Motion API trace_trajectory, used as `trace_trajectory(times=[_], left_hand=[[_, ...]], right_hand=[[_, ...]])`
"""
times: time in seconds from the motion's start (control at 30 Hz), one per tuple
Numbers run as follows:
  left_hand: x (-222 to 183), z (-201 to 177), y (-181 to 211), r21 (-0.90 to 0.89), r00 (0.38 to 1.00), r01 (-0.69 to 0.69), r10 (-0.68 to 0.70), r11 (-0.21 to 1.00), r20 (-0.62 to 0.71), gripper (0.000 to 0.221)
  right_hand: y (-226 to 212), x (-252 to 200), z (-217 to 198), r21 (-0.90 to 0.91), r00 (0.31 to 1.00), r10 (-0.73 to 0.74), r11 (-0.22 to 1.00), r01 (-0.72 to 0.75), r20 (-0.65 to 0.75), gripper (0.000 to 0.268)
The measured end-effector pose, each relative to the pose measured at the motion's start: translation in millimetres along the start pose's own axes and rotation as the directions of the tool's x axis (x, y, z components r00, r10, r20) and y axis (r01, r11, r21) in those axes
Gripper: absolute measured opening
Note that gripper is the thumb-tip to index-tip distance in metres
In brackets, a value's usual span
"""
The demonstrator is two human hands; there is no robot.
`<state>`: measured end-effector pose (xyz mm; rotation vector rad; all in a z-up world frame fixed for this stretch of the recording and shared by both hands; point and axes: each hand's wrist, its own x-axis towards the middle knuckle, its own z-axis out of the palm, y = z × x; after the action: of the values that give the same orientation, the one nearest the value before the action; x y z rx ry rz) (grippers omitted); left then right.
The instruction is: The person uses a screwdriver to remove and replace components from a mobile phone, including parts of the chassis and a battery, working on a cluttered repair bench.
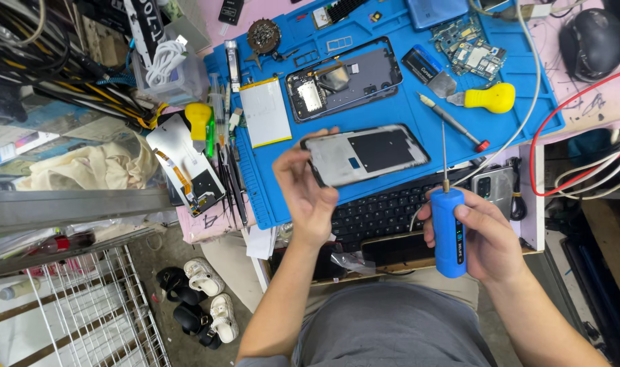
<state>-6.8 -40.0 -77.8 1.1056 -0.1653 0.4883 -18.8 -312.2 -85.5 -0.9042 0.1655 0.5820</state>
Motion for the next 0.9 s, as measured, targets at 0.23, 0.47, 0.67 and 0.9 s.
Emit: trace_trajectory(times=[0.23, 0.47, 0.67, 0.9], left_hand=[[11, -35, 62, 0.747, 0.917, -0.108, -0.226, 0.656, 0.33, 0.057], [44, -21, 93, 0.899, 0.858, -0.29, -0.326, 0.329, 0.396, 0.071], [45, 15, 75, 0.672, 0.671, -0.626, -0.166, 0.395, 0.722, 0.046], [47, 5, 66, 0.485, 0.459, -0.718, -0.184, 0.5, 0.869, 0.022]], right_hand=[[-4, -2, -9, -0.027, 1.0, -0.003, 1.0, 0.002, -0.022, 0.05], [-4, -3, 5, -0.095, 0.997, 0.053, 0.994, -0.048, 0.057, 0.045], [-15, -17, 29, -0.668, 0.984, 0.17, 0.727, -0.159, -0.048, 0.044], [-42, -29, 54, -0.933, 0.993, 0.119, 0.359, -0.026, 0.018, 0.049]])
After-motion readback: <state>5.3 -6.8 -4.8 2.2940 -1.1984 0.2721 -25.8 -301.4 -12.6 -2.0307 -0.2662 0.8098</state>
